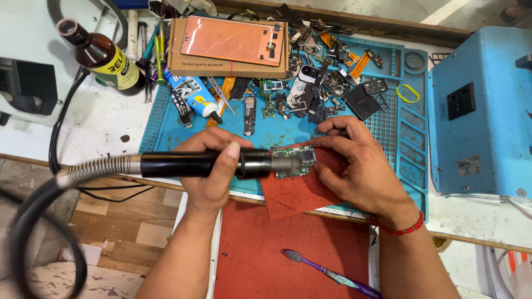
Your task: The person uses a hot air rework station tool to apply heat to components on a circuit board while holding the board in place on a mat.
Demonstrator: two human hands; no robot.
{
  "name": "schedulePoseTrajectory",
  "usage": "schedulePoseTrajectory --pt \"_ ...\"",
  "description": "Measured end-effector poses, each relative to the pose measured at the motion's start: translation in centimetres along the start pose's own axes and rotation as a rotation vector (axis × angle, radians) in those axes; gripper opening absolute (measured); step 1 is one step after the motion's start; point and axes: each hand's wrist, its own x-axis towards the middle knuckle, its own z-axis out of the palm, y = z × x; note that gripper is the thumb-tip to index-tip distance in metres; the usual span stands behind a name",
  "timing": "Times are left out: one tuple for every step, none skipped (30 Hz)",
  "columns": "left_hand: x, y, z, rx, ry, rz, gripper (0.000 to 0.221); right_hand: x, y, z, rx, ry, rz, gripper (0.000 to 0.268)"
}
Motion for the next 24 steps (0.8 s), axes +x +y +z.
schedulePoseTrajectory --pt "-0.12 0.03 0.19 -0.001 0.016 0.006 0.021 0.08 -0.02 -0.05 0.000 -0.001 0.000 0.037" --pt "0.04 0.01 0.11 -0.009 0.016 0.003 0.021 0.13 -0.03 -0.08 -0.008 -0.001 -0.009 0.037" --pt "0.34 -0.09 -0.06 -0.019 0.011 -0.002 0.021 0.06 -0.05 -0.06 -0.015 0.003 -0.012 0.037" --pt "0.50 -0.17 -0.16 -0.030 0.006 -0.007 0.020 -0.01 -0.04 -0.07 -0.022 0.007 -0.016 0.038" --pt "0.34 -0.13 -0.22 -0.055 -0.018 -0.014 0.021 -0.05 -0.01 -0.10 -0.022 0.004 -0.014 0.038" --pt "0.06 -0.02 -0.30 -0.080 -0.042 -0.021 0.021 -0.08 0.01 -0.10 -0.021 0.002 -0.013 0.038" --pt "-0.07 0.00 -0.39 -0.104 -0.064 -0.024 0.021 0.00 0.05 -0.08 -0.019 -0.001 -0.015 0.038" --pt "0.03 -0.21 -0.33 -0.091 0.005 -0.036 0.020 0.06 0.08 -0.06 -0.018 0.000 -0.017 0.038" --pt "0.21 -0.56 -0.14 -0.079 0.072 -0.050 0.018 0.01 0.12 0.00 -0.016 0.003 -0.016 0.038" --pt "0.32 -0.83 -0.01 -0.067 0.139 -0.064 0.017 -0.06 0.16 0.02 -0.014 0.006 -0.015 0.038" --pt "0.33 -0.81 -0.16 -0.091 0.059 -0.064 0.019 -0.05 0.15 0.04 -0.013 0.007 -0.010 0.038" --pt "0.18 -0.55 -0.44 -0.115 -0.021 -0.064 0.020 -0.12 0.07 0.04 -0.013 0.008 -0.005 0.038" --pt "0.25 -0.38 -0.57 -0.138 -0.101 -0.057 0.022 0.00 -0.01 -0.02 -0.015 0.011 -0.005 0.037" --pt "0.34 -0.34 -0.39 -0.078 -0.044 -0.043 0.021 0.13 -0.08 -0.05 -0.013 0.014 -0.003 0.037" --pt "0.15 -0.33 -0.01 -0.019 0.014 -0.033 0.020 0.11 -0.17 -0.03 -0.011 0.012 0.003 0.037" --pt "0.04 -0.31 0.22 0.040 0.074 -0.024 0.020 0.14 -0.18 -0.06 -0.008 0.010 0.008 0.036" --pt "0.08 -0.20 0.07 -0.027 0.009 -0.037 0.020 0.14 -0.20 -0.10 -0.012 0.010 0.001 0.037" --pt "0.23 -0.11 -0.22 -0.093 -0.056 -0.051 0.021 0.15 -0.21 -0.14 -0.015 0.009 -0.005 0.037" --pt "0.34 -0.06 -0.37 -0.159 -0.119 -0.064 0.022 0.19 -0.23 -0.17 -0.019 0.007 -0.014 0.037" --pt "0.31 -0.09 -0.29 -0.111 -0.069 -0.046 0.021 0.24 -0.23 -0.18 -0.016 0.005 -0.013 0.037" --pt "0.12 -0.17 -0.09 -0.064 -0.017 -0.030 0.021 0.20 -0.21 -0.19 -0.015 0.001 -0.010 0.037" --pt "0.00 -0.30 0.00 -0.017 0.035 -0.014 0.020 0.16 -0.15 -0.17 -0.013 -0.004 -0.007 0.037" --pt "0.00 -0.54 -0.06 -0.080 0.072 -0.049 0.020 0.05 -0.04 -0.08 -0.005 -0.004 0.005 0.037" --pt "0.06 -0.85 -0.16 -0.143 0.109 -0.083 0.020 -0.06 0.09 0.00 0.002 -0.005 0.018 0.038"
